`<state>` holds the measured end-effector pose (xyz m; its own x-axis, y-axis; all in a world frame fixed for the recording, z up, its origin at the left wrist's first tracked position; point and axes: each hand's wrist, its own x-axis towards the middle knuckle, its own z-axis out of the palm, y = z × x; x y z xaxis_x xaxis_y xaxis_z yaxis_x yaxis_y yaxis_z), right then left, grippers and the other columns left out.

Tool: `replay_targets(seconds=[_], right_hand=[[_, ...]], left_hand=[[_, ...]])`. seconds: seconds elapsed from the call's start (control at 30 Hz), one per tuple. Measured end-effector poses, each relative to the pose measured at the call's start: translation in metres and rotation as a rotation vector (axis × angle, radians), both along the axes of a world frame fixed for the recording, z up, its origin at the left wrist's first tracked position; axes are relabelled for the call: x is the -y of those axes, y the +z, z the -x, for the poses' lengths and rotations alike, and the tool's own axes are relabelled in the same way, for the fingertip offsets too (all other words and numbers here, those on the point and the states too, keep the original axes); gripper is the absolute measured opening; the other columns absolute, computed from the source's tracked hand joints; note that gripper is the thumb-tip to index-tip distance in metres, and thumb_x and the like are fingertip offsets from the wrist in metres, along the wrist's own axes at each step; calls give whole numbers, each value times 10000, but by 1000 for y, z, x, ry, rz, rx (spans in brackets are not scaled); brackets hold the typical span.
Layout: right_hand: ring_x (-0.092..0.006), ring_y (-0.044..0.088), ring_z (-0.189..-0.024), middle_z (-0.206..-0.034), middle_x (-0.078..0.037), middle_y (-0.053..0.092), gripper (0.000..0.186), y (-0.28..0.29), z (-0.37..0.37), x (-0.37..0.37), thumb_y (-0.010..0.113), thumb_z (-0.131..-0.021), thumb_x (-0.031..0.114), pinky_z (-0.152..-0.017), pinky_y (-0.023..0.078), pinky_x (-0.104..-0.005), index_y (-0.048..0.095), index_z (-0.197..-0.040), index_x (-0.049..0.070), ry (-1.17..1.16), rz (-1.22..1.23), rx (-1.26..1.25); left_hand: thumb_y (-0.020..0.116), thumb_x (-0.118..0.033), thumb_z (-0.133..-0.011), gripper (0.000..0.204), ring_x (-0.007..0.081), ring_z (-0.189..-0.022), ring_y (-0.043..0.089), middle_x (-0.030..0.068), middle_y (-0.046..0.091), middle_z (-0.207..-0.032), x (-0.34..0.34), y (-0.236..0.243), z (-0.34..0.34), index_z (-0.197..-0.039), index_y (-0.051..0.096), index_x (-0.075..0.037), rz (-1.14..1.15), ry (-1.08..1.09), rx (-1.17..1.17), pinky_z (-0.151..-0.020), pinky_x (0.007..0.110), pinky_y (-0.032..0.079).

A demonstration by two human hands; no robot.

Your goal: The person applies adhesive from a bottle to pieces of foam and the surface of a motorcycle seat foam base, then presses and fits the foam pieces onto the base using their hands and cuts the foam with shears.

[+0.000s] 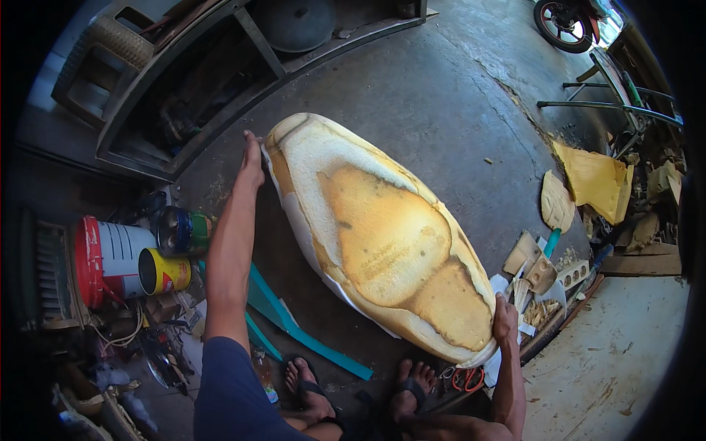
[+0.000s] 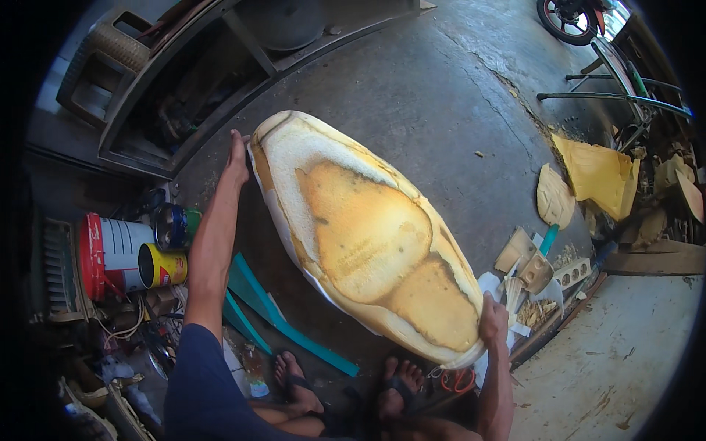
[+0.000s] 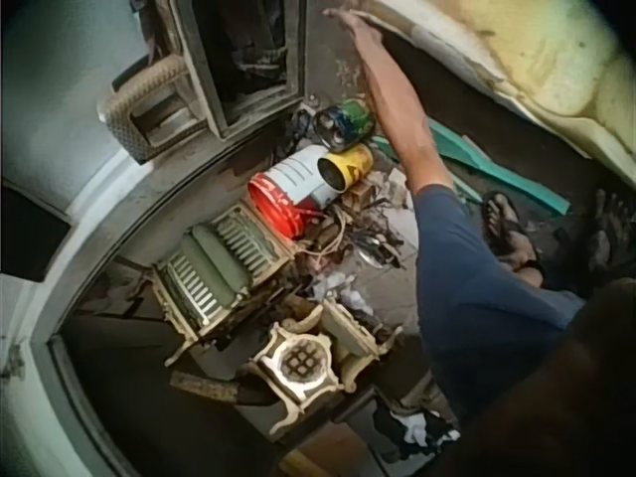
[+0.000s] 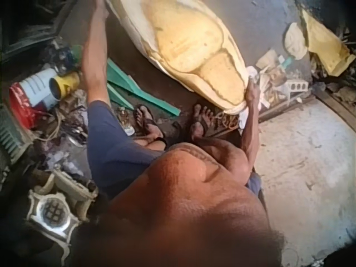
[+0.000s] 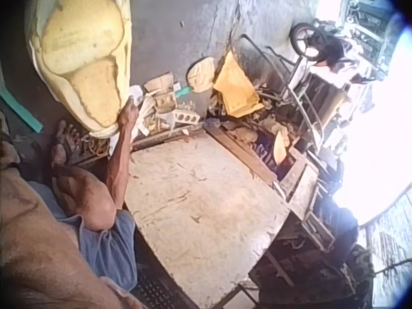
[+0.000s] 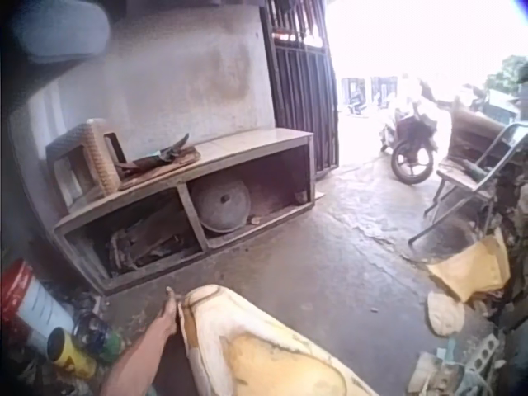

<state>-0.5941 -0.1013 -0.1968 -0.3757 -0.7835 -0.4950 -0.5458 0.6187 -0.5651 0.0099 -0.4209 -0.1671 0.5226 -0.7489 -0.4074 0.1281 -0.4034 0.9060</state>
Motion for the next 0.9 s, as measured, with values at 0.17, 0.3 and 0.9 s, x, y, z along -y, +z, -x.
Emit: replay_targets(seconds=[0.17, 0.3, 0.9], right_hand=[[-234, 529, -615, -609, -176, 564, 737, 19, -26, -3, 396, -1017, 546, -646, 431, -449, 628, -794, -117, 9, -46, -16], [-267, 513, -589, -594, -206, 534, 740, 17, -29, -1, 390, -1015, 549, -640, 426, -464, 609, -794, -122, 37, 64, -89], [-391, 639, -739, -734, -303, 636, 744, 31, -39, -2, 371, -1007, 558, -783, 467, -484, 664, -883, -115, 23, 4, -131]], left_hand=[[177, -696, -1010, 869, 276, -1511, 238, 164, 194, -1651, -49, -28, 11, -1599, 135, -57, 112, -45, -251, -1219, 410, 230], [170, -695, -1011, 895, 252, -1533, 162, 140, 114, -1673, -47, -43, -1, -1602, 64, -32, 155, -79, -272, -1239, 379, 164], [165, -731, -990, 944, 250, -1551, 8, 113, 15, -1688, -133, -84, 61, -1599, 29, -23, 174, -271, 488, -1250, 353, 47]])
